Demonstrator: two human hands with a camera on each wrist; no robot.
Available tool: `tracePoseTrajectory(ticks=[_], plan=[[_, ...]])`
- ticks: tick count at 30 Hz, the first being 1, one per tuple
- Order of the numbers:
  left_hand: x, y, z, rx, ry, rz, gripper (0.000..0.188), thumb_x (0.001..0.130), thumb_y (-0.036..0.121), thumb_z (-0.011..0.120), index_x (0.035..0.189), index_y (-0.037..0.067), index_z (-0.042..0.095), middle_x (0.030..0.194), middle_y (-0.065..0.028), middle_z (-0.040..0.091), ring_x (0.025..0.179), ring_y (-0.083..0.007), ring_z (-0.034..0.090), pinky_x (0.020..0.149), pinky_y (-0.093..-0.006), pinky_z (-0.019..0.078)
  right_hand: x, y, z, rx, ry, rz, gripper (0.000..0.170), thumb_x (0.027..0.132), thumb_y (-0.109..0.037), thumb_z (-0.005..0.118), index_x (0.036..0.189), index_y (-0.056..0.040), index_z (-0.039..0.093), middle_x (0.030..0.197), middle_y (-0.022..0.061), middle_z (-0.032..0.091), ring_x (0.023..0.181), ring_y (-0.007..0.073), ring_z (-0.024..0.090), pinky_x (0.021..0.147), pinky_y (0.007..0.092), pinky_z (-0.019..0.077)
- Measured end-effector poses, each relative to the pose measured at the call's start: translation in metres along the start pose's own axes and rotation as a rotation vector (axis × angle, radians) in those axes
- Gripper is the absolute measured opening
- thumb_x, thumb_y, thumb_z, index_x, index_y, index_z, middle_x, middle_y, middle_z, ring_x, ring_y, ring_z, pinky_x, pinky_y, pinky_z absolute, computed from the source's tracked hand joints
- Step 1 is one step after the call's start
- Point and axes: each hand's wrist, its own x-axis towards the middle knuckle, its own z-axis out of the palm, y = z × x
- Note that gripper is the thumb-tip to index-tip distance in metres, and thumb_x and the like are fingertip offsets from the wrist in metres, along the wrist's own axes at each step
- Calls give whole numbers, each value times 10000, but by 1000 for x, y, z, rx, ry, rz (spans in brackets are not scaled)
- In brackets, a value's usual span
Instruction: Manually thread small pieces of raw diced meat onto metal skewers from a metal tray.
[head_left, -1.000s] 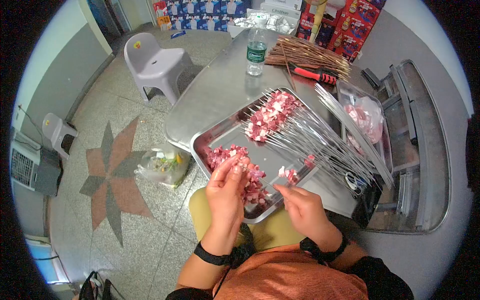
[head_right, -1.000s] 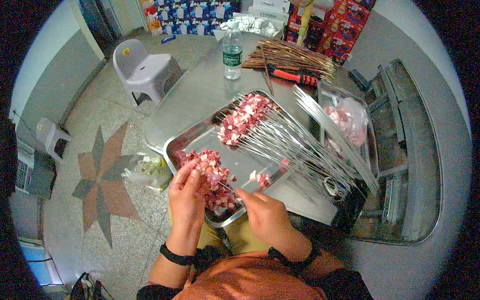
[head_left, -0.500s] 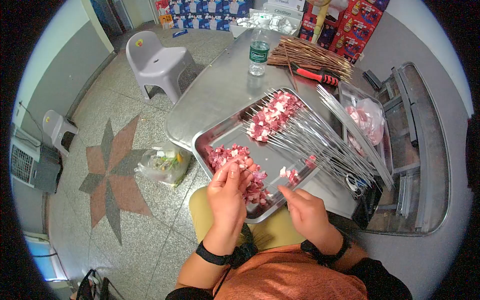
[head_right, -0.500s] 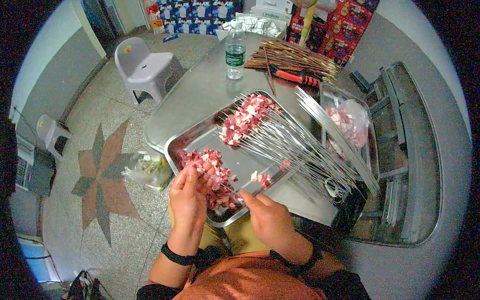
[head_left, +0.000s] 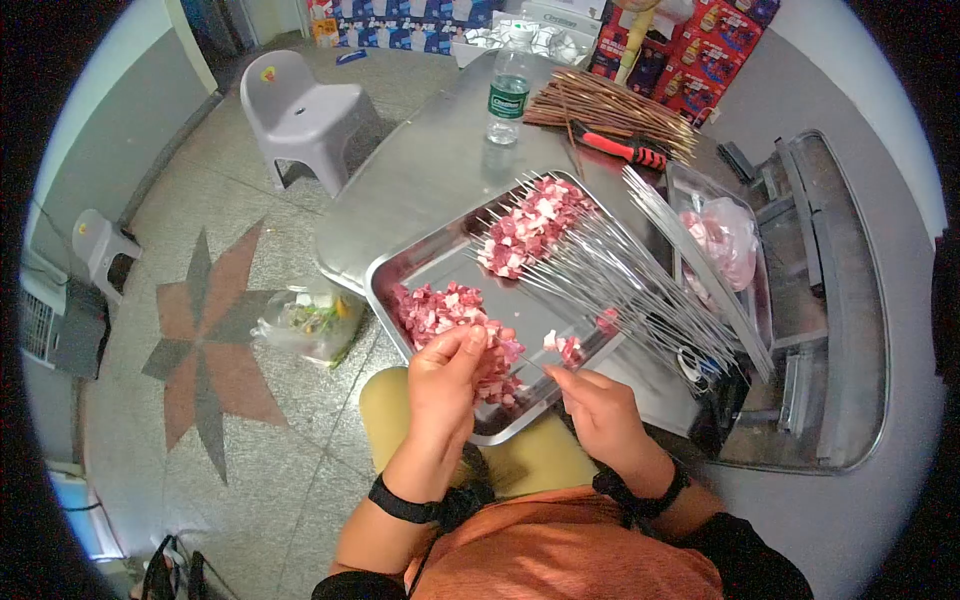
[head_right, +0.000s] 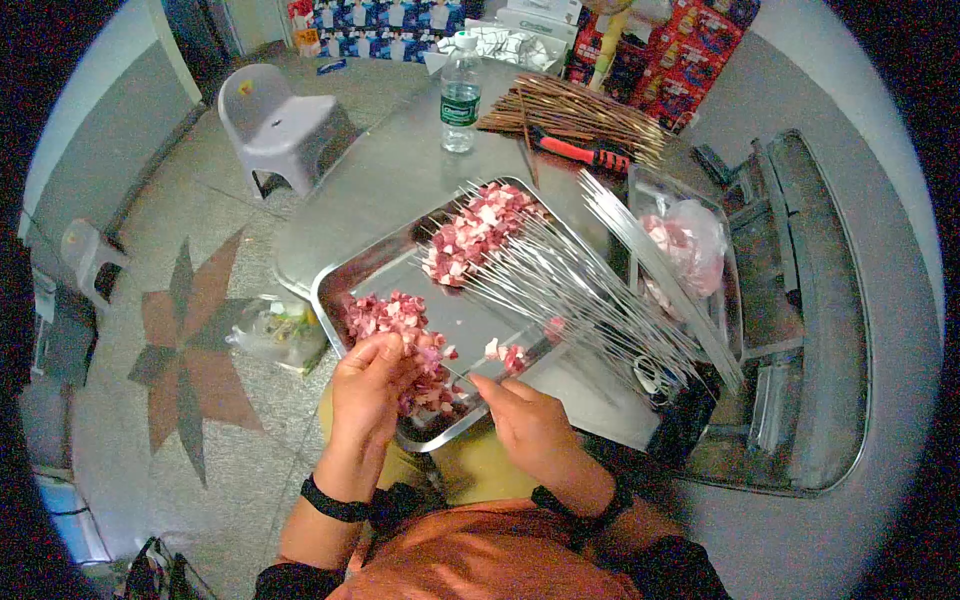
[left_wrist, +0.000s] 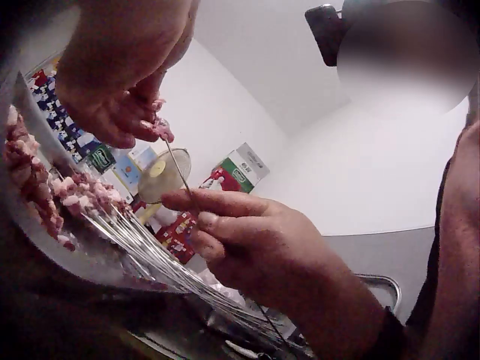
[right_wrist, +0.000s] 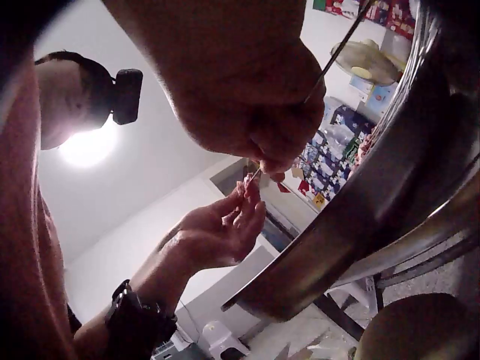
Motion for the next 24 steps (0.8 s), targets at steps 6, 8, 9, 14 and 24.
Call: tracePoseTrajectory(ticks=[6, 8, 9, 14, 24], plan=[[-5, 17, 8, -210, -59, 76, 246, 897, 125, 513, 1110, 3, 531, 1119, -118, 574, 996, -176, 556, 836, -288, 460, 3, 1, 1, 251, 13, 54, 359, 792, 60, 440, 1128, 12, 558, 627, 65, 497, 560, 132, 494, 537, 250, 415], [-6, 13, 9, -272, -76, 195, 252, 895, 116, 512, 1121, 5, 522, 1171, -117, 545, 1054, -187, 528, 869, -298, 445, 4, -1, -1, 433, -86, 130, 317, 836, 19, 446, 1130, 22, 561, 612, 21, 479, 565, 90, 467, 532, 226, 396], [-6, 6, 7, -155, -93, 311, 267, 890, 140, 524, 1128, 18, 511, 1192, -125, 525, 1077, -208, 519, 876, -322, 446, 4, -2, -1, 434, -85, 128, 317, 836, 19, 446, 1130, 22, 561, 612, 21, 479, 565, 90, 467, 532, 226, 396], [-1, -6, 4, -158, -145, 395, 184, 891, 93, 512, 1032, -17, 555, 1059, -148, 592, 985, -234, 575, 858, -338, 460, 2, -9, -2, 648, -248, 317, 312, 873, -8, 423, 1154, -6, 560, 650, -3, 472, 595, 75, 447, 581, 210, 400], [-6, -9, 8, -350, -79, 189, 196, 900, 175, 511, 940, -11, 559, 929, -145, 623, 862, -241, 611, 814, -359, 484, 2, 0, 5, 500, -180, 150, 289, 875, -24, 433, 1124, -13, 578, 645, 19, 496, 587, 93, 467, 557, 227, 409]])
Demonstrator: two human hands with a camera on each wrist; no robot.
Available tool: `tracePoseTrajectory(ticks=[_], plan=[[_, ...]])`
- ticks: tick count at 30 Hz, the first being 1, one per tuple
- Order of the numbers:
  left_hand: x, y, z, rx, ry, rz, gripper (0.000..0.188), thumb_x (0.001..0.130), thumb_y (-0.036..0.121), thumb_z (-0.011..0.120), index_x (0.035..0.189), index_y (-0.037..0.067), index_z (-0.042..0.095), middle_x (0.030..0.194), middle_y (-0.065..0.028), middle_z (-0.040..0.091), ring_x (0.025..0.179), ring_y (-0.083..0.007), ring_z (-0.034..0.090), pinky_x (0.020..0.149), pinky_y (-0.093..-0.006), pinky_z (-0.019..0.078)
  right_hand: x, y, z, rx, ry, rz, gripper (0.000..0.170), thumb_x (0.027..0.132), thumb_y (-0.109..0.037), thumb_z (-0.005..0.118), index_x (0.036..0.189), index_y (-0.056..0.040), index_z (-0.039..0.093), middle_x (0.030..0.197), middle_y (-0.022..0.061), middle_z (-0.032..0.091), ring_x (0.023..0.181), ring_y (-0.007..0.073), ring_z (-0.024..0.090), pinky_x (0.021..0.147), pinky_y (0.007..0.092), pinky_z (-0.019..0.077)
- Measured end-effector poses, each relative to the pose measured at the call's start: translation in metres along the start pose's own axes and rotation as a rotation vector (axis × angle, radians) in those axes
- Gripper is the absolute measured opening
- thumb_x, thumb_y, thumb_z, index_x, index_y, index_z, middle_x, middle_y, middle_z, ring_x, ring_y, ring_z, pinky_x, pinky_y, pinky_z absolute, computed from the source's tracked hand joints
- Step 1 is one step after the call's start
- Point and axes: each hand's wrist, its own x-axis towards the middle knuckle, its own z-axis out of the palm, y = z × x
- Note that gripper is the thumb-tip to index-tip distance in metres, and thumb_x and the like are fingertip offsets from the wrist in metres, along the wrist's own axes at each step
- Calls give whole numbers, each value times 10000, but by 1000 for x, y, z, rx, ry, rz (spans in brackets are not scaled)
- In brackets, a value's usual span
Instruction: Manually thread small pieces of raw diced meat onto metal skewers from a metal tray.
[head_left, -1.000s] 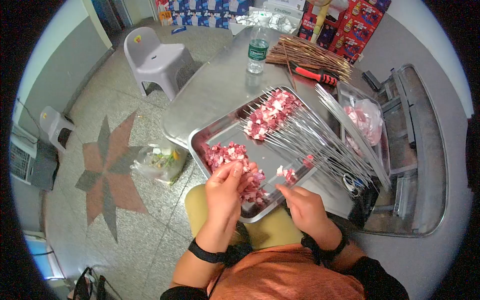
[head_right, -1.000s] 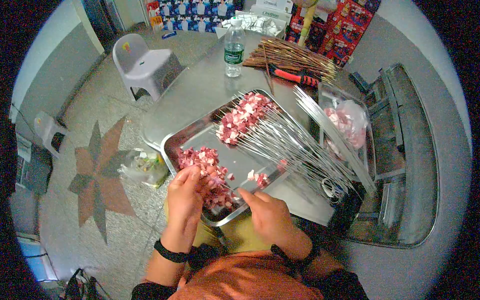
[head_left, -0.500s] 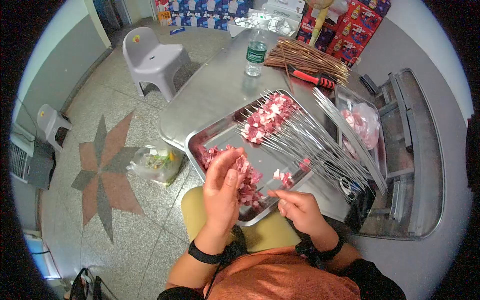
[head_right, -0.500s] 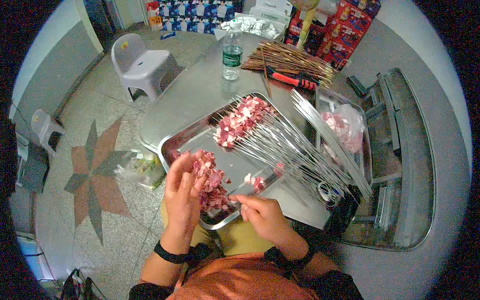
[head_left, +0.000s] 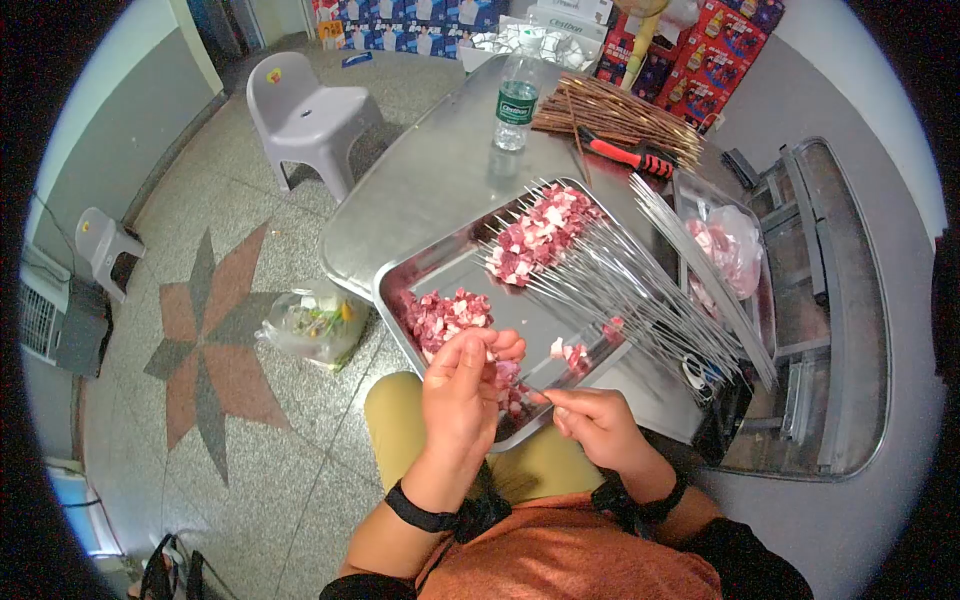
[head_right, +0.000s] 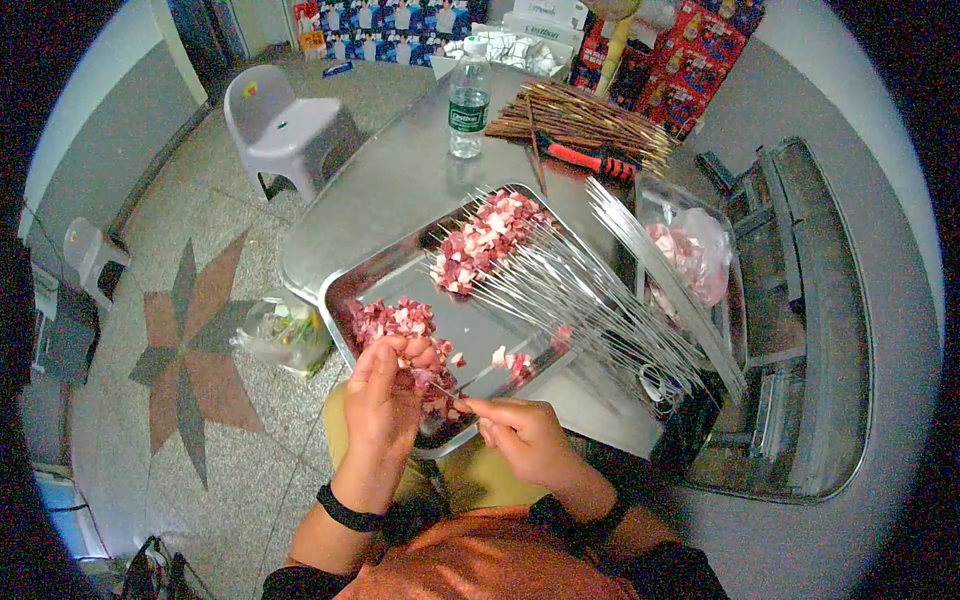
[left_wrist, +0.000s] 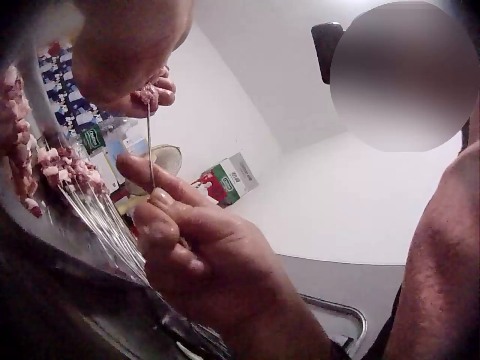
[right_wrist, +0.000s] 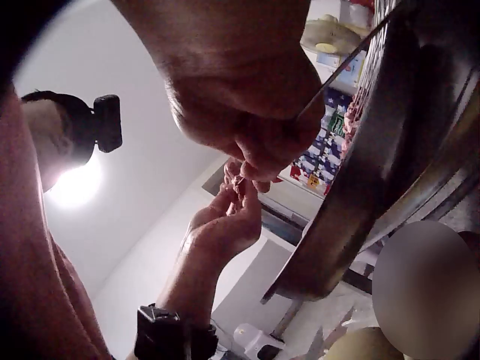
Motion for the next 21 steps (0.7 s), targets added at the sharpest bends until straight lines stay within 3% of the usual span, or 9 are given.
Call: tracePoseTrajectory(ticks=[5, 9, 11, 13, 16, 17, 19, 20, 21], plan=[[-2, -5, -10, -86, -145, -136, 178, 900, 169, 510, 935, 0, 556, 935, -140, 620, 877, -244, 606, 826, -366, 480, 0, 5, 4, 24, 33, -50, 256, 870, -40, 461, 1090, 4, 585, 662, 26, 515, 591, 91, 467, 552, 230, 407], [-13, -19, -3, -20, -78, -150, 189, 908, 182, 492, 912, 6, 562, 934, -141, 617, 889, -244, 602, 830, -366, 477, 3, 2, 3, 69, 17, 37, 232, 875, -43, 462, 1060, 14, 589, 645, 16, 493, 592, 85, 459, 548, 230, 403], [-11, -15, 0, 124, -145, -96, 345, 891, 309, 503, 1094, 29, 494, 1081, -144, 563, 979, -256, 561, 852, -368, 460, 4, -2, 3, 243, -30, 195, 218, 880, -43, 455, 1044, 21, 584, 630, 4, 473, 588, 79, 453, 546, 230, 401], [-3, -5, -5, 232, -131, -52, 557, 884, 395, 497, 1294, 45, 354, 1252, -144, 470, 1073, -270, 511, 911, -368, 420, 4, 1, 0, 291, -35, 198, 220, 881, -42, 452, 1050, 20, 578, 630, 2, 475, 586, 80, 454, 546, 232, 401], [15, 21, -16, 454, -33, 201, 430, 892, 305, 520, 1225, 46, 439, 1186, -125, 527, 1029, -250, 539, 877, -368, 439, 0, 2, -7, 305, 4, 200, 223, 878, -39, 450, 1058, 18, 568, 633, 5, 485, 589, 83, 465, 552, 234, 409], [21, 28, -22, 456, -33, 197, 430, 892, 305, 520, 1225, 46, 439, 1186, -125, 527, 1029, -250, 539, 877, -368, 439, -1, 2, -10, 266, 38, 193, 225, 873, -36, 451, 1060, 16, 564, 637, 8, 493, 594, 86, 474, 559, 235, 415], [29, 39, -36, 1003, -91, 226, 235, 817, 114, 605, 1040, 44, 587, 1069, -104, 588, 966, -232, 577, 812, -352, 455, -5, 4, -21, 176, 69, 164, 226, 866, -33, 455, 1059, 13, 563, 642, 12, 496, 600, 84, 481, 568, 234, 422], [32, 42, -38, 1018, -86, 214, 235, 817, 114, 605, 1040, 44, 587, 1069, -104, 588, 966, -232, 577, 812, -352, 455, -6, 5, -27, 80, 101, 130, 227, 860, -30, 460, 1059, 9, 563, 647, 16, 500, 606, 82, 487, 578, 234, 429], [36, 43, -38, 1297, -269, 352, 187, 776, 85, 631, 957, 41, 614, 1020, -98, 605, 929, -235, 586, 795, -348, 462, -8, 4, -32, 12, 148, 97, 222, 831, -15, 474, 1031, -3, 569, 690, 52, 548, 628, 129, 540, 605, 260, 450]])
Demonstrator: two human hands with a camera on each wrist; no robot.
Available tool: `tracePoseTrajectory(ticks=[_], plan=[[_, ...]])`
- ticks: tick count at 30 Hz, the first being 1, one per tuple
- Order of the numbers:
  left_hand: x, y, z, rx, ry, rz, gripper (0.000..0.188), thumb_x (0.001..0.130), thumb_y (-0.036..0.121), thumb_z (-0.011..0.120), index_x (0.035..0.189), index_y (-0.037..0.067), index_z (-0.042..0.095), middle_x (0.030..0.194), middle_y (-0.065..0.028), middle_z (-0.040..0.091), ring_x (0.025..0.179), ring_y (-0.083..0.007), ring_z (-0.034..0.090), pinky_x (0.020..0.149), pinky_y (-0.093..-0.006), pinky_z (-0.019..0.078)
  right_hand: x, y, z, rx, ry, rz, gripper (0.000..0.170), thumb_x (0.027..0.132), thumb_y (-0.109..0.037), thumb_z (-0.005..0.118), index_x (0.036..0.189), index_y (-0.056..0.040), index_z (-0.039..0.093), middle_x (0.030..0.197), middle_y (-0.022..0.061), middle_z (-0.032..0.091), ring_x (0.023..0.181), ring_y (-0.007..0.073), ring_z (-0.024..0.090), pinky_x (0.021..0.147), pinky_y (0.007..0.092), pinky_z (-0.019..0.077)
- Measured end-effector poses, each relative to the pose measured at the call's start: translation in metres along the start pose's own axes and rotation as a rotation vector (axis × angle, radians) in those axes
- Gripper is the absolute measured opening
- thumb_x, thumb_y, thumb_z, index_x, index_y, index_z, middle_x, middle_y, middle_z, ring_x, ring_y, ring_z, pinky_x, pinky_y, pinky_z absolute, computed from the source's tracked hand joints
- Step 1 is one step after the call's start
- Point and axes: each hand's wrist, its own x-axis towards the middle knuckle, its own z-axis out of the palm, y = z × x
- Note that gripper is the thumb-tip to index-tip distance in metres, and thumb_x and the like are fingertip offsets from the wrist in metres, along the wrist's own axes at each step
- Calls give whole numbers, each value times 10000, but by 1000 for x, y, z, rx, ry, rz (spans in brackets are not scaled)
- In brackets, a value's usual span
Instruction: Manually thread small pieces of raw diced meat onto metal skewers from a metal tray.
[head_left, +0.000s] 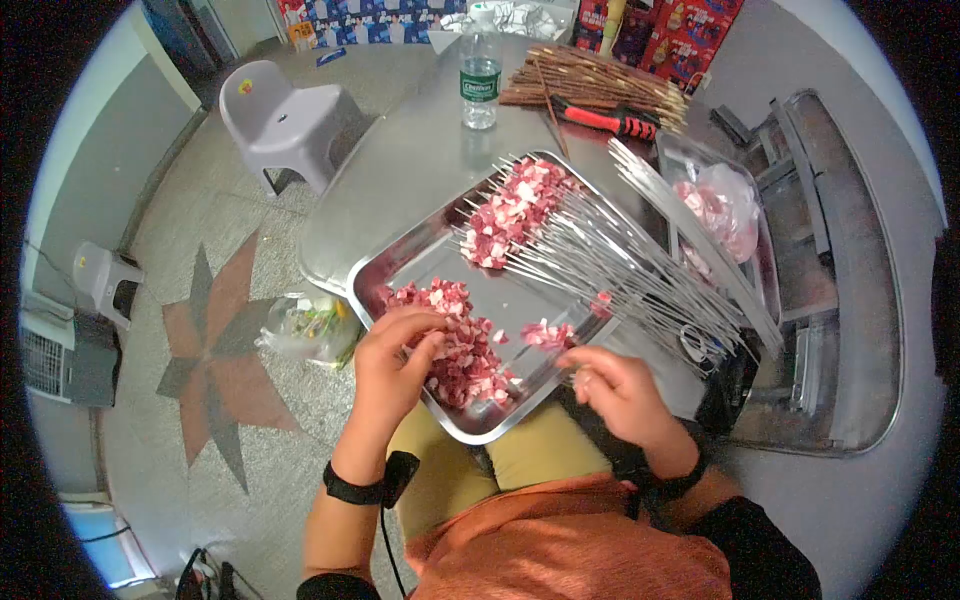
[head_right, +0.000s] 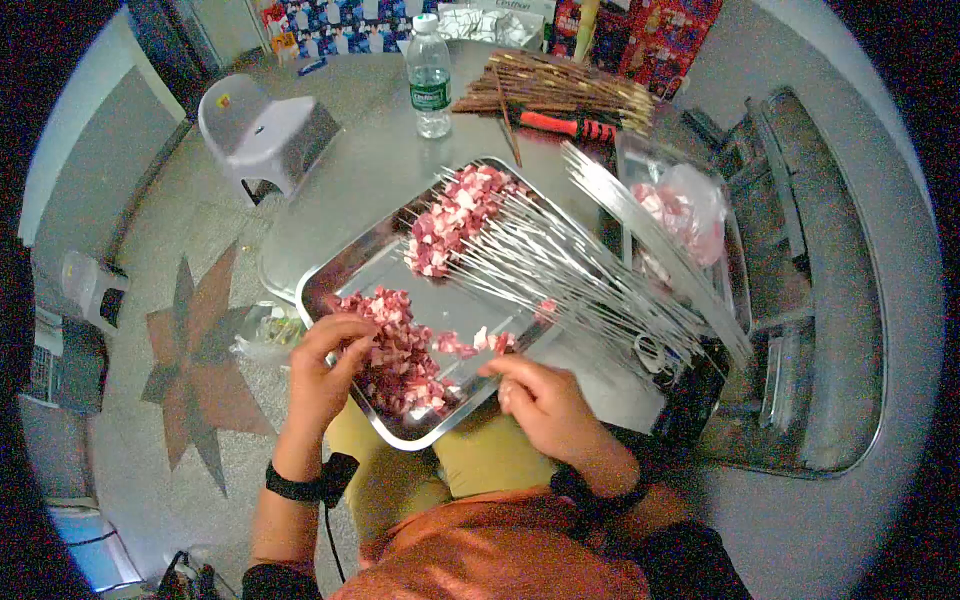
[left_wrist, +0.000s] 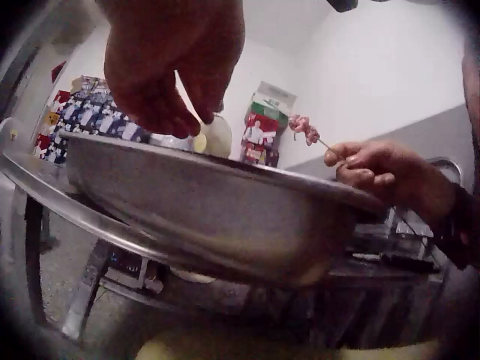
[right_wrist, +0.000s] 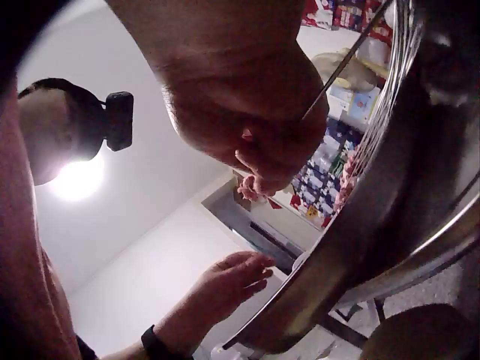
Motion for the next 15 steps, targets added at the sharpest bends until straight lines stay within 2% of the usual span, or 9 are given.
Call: tracePoseTrajectory(ticks=[1, 2, 3, 4, 8, 11, 13, 15], plan=[[4, -1, 1, 270, -123, 197, 141, 734, 55, 657, 873, 39, 640, 971, -93, 623, 892, -239, 596, 779, -344, 470, -1, 0, -5, 14, -1, 11, 222, 831, -15, 474, 1031, -3, 569, 690, 52, 548, 628, 129, 540, 605, 260, 450], [8, -1, 3, 310, -200, 259, 148, 670, 60, 682, 814, 49, 651, 933, -96, 614, 883, -263, 584, 779, -342, 462, -1, 1, -10, -142, 56, -96, 213, 816, -8, 480, 1008, -8, 573, 725, 73, 569, 648, 168, 559, 615, 277, 455], [10, -1, 5, 318, -211, 253, 148, 670, 60, 682, 814, 49, 651, 933, -96, 614, 883, -263, 584, 779, -342, 462, 0, 0, -15, -298, 116, -205, 206, 801, 0, 485, 985, -14, 578, 760, 95, 590, 667, 207, 579, 625, 295, 460], [12, 0, 7, 359, -265, 307, 152, 647, 49, 682, 794, 50, 644, 893, -89, 610, 848, -272, 576, 750, -350, 462, 0, 0, -19, -333, 119, -203, 185, 775, 12, 491, 934, -17, 582, 825, 124, 605, 723, 272, 592, 643, 321, 464], [20, 2, 18, 476, -428, 424, 177, 610, 72, 683, 782, 61, 643, 843, -70, 587, 797, -276, 548, 717, -364, 454, -1, 4, -26, -282, 96, -179, 172, 764, 18, 498, 909, -16, 585, 813, 125, 601, 711, 271, 590, 628, 324, 460], [23, 12, 33, 519, -504, 426, 190, 607, 96, 677, 793, 76, 647, 858, -65, 576, 809, -275, 538, 721, -362, 452, 1, 7, -27, -235, 84, -151, 159, 758, 20, 501, 891, -14, 582, 808, 125, 600, 697, 269, 586, 610, 328, 455], [25, 5, 48, 504, -506, 449, 194, 616, 107, 664, 807, 84, 641, 861, -65, 568, 820, -267, 534, 715, -363, 451, 4, 15, -28, -221, 157, -256, 160, 757, 19, 502, 890, -16, 584, 793, 118, 593, 653, 250, 570, 581, 316, 443], [26, 8, 63, 656, -503, 404, 216, 621, 106, 656, 835, 87, 631, 879, -63, 565, 846, -262, 531, 725, -366, 451, 3, 10, -35, -225, 158, -214, 157, 756, 20, 502, 885, -16, 584, 788, 113, 591, 638, 239, 563, 569, 309, 436]])
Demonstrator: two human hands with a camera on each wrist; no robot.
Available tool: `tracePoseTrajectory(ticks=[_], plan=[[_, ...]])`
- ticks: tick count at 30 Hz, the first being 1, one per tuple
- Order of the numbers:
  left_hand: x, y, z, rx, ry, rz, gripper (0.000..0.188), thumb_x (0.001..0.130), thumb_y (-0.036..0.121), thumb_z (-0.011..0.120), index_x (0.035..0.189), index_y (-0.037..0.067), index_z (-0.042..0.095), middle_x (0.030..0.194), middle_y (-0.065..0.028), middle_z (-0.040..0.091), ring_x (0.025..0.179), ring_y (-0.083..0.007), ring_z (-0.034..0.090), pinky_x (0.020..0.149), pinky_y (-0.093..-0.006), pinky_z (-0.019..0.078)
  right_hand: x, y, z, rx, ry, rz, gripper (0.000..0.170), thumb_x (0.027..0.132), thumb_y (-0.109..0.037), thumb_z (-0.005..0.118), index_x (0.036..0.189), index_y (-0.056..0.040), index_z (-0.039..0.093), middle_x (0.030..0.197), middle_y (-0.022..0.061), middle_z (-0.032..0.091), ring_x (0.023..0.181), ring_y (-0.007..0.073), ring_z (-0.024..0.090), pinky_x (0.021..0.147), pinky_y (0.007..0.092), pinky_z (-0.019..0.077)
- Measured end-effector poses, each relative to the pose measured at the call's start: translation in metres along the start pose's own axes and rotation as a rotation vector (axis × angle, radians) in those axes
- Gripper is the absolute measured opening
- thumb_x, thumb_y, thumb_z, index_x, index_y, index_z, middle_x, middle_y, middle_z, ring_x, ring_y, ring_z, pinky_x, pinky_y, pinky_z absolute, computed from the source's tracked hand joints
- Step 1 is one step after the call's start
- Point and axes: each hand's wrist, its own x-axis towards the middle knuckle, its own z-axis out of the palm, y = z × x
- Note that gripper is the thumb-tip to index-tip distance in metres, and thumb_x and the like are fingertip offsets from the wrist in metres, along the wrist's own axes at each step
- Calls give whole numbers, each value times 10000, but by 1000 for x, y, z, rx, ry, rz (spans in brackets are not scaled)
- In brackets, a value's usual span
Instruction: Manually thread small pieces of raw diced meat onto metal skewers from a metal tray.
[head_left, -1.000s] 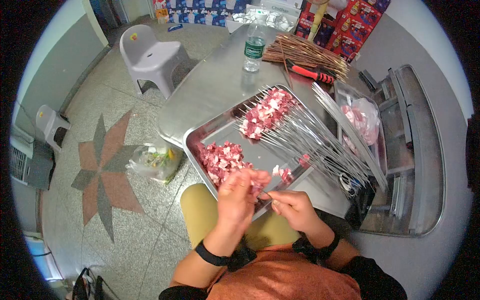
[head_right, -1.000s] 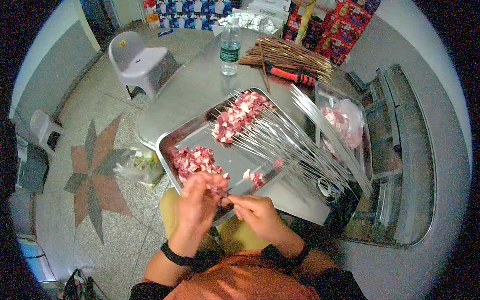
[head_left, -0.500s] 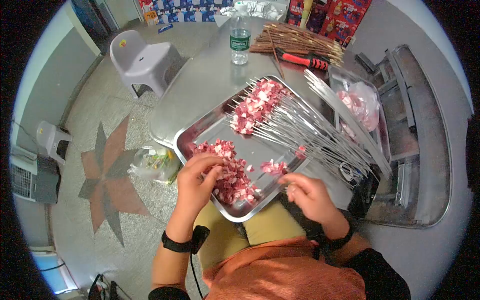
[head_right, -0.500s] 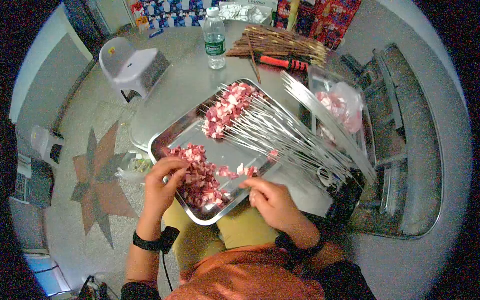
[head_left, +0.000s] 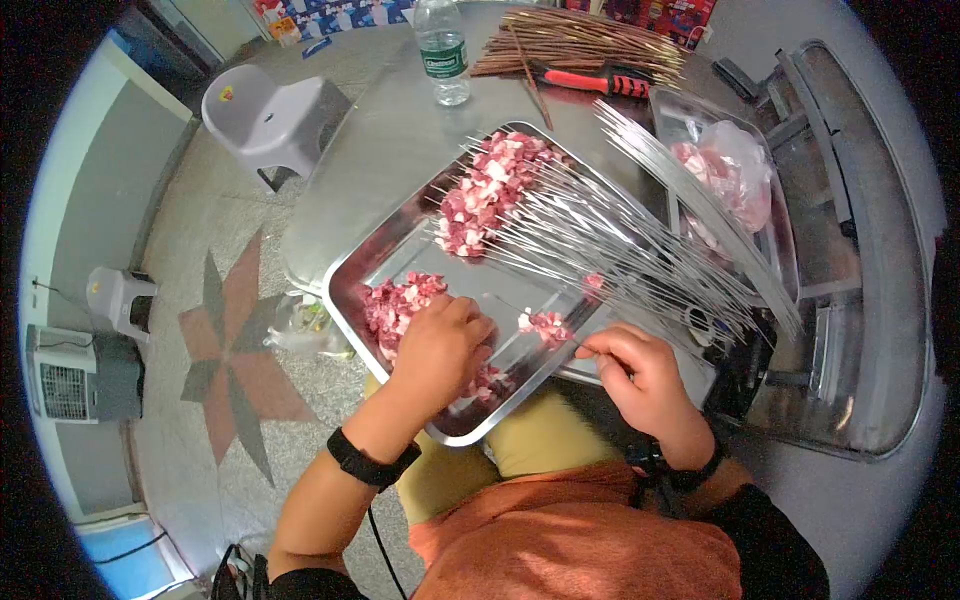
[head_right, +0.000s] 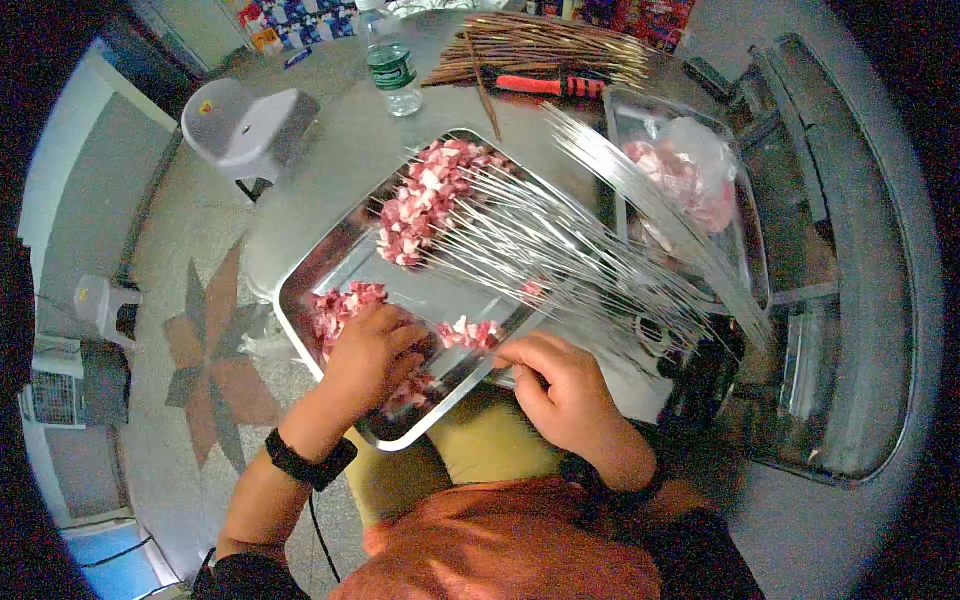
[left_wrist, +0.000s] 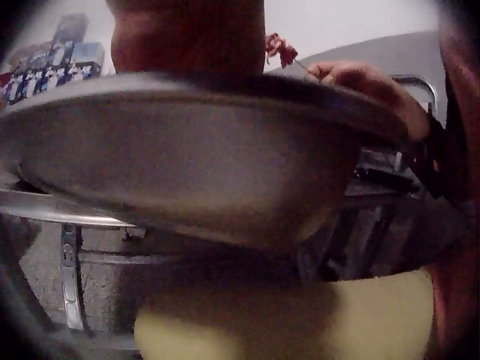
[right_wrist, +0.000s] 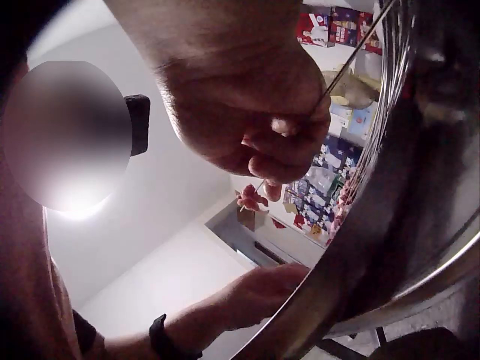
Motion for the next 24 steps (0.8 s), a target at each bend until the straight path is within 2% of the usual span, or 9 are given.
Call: tracePoseTrajectory(ticks=[1, 5, 7, 11, 15, 18, 21, 22, 24], plan=[[3, 2, 3, -1, -71, -51, 302, 655, 165, 659, 945, 89, 618, 932, -105, 573, 908, -293, 528, 771, -385, 445, 1, -1, -4, -6, -10, 34, 153, 756, 21, 503, 879, -16, 585, 782, 108, 589, 624, 228, 557, 557, 301, 429], [23, 8, 11, -109, 9, 103, 287, 670, 165, 650, 933, 63, 595, 936, -123, 569, 908, -306, 542, 777, -400, 453, 0, 7, -6, 8, 28, 12, 152, 752, 25, 502, 872, -16, 587, 778, 101, 589, 607, 215, 548, 540, 290, 416], [30, 18, 22, -115, -34, 42, 252, 676, 136, 621, 916, 64, 591, 932, -111, 557, 893, -300, 541, 747, -401, 456, 1, 4, -6, 43, 15, 80, 125, 765, 42, 504, 852, 14, 590, 779, 78, 589, 660, 148, 537, 575, 246, 397], [37, 35, 22, -54, -205, -201, 168, 695, 104, 575, 857, 65, 589, 906, -114, 545, 851, -308, 546, 704, -398, 464, 3, -1, -7, 25, 14, 35, 153, 749, 29, 491, 858, -14, 590, 782, 98, 591, 625, 208, 550, 548, 291, 417], [23, 9, 33, 3, -83, -89, 140, 706, 130, 631, 797, 37, 581, 792, -144, 578, 791, -347, 573, 676, -404, 479, 2, -5, -8, 34, 19, 39, 155, 750, 26, 488, 859, -12, 591, 783, 100, 591, 641, 208, 556, 558, 291, 422], [14, -3, 20, -246, 2, -134, 98, 733, 99, 635, 783, 33, 583, 773, -122, 584, 746, -286, 592, 636, -358, 476, -2, -3, -11, 20, 23, 46, 155, 754, 24, 487, 863, -10, 591, 787, 103, 592, 646, 208, 560, 562, 289, 425], [0, -8, -9, -555, 32, -312, 103, 759, 32, 650, 845, 36, 593, 788, -67, 588, 725, -149, 572, 650, -266, 462, -4, -3, -9, 23, 34, 23, 151, 759, 20, 488, 866, -9, 590, 790, 106, 593, 650, 208, 563, 565, 288, 427], [-4, -8, -18, -555, 33, -311, 103, 759, 32, 650, 845, 36, 593, 788, -67, 588, 725, -149, 572, 650, -266, 462, -4, -3, -8, 26, 33, 12, 147, 762, 17, 491, 868, -8, 589, 791, 107, 594, 652, 208, 565, 566, 288, 428], [-12, -10, -31, -986, -43, -505, 96, 771, 16, 623, 860, 20, 590, 783, -84, 581, 697, -159, 560, 642, -276, 463, -3, -4, -5, 13, 10, 31, 142, 766, 13, 494, 871, -8, 589, 792, 108, 595, 655, 213, 567, 567, 290, 430]])
